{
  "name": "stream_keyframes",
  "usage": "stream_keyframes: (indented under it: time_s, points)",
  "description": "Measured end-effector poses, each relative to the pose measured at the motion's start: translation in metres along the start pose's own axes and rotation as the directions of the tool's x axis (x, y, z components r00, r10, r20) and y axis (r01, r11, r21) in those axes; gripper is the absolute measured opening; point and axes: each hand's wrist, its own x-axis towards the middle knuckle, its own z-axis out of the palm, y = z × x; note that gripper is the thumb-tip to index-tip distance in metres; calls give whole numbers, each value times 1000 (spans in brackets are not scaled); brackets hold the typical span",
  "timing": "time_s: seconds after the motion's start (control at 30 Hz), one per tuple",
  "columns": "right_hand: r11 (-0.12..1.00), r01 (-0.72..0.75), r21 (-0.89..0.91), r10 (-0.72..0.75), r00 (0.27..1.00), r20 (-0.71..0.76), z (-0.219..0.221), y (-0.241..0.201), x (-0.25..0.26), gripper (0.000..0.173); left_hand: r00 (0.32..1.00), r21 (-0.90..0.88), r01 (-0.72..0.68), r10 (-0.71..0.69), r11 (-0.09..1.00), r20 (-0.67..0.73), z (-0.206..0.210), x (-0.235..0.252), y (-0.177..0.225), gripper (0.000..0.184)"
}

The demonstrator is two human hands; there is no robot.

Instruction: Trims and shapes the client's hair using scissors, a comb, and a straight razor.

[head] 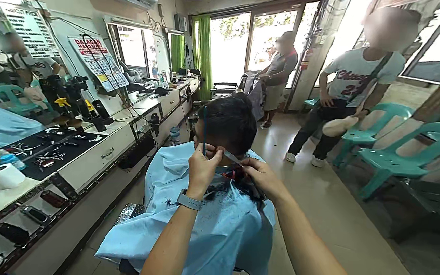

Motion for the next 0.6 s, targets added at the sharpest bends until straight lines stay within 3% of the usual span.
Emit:
stream_keyframes:
  time_s: [0.6]
  points:
    - [997, -69, -19, 68, 998, -17, 9, -8, 7, 21, 998, -111, 66, -63, 992, 32, 0, -5, -2, 20]
